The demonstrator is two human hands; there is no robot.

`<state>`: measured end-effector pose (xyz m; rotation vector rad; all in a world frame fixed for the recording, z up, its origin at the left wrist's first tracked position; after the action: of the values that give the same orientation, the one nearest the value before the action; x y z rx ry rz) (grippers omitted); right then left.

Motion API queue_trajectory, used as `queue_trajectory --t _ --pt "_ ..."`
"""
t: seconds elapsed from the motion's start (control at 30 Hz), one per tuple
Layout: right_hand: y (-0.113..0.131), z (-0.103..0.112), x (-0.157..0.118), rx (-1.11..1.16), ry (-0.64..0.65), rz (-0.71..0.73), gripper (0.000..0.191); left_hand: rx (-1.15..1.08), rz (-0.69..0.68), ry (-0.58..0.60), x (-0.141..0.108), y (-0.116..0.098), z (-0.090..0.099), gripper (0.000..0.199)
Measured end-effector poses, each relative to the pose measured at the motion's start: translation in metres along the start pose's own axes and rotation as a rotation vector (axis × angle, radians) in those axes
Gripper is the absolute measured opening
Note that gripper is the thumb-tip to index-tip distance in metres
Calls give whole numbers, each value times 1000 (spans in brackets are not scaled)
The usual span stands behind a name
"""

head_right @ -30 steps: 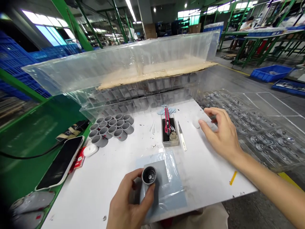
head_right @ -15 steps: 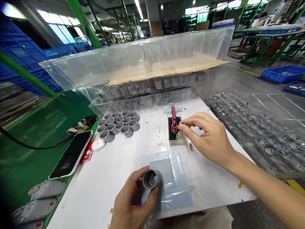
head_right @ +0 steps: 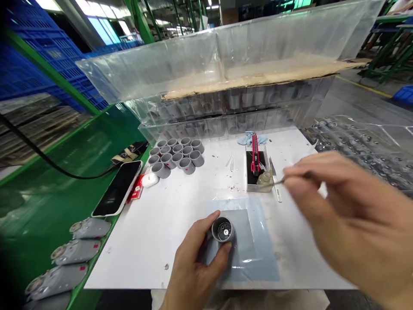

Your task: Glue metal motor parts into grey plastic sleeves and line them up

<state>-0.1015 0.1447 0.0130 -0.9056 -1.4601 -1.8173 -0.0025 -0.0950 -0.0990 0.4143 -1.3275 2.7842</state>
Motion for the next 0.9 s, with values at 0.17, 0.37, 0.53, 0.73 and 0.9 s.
queue_trajectory --t 0.17,0.37,0.53,0.73,0.9 --pt "19 -49 -33 238 376 -32 30 -41 35 9 0 1 -1 55" --pt "14 -73 -41 260 379 -65 18 -17 44 2 -1 2 -2 53" --pt "12 -76 -41 284 372 -98 17 20 -17 -29 0 2 -2 54" --pt "7 -77 -43 225 345 -85 12 13 -9 -12 0 1 -3 54" --pt "9 -69 -42 239 312 -119 12 17 13 -10 -2 2 -2 52"
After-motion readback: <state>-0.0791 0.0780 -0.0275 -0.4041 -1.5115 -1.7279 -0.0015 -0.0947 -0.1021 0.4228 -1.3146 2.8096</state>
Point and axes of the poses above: each hand's wrist, its own x-axis towards the middle knuckle, its own z-axis out of the back of the hand, y = z × x, the point moved 3 cm from there along x, towards the middle knuckle, and after that the axes turned 15 degrees about x, right-handed, at the moved point
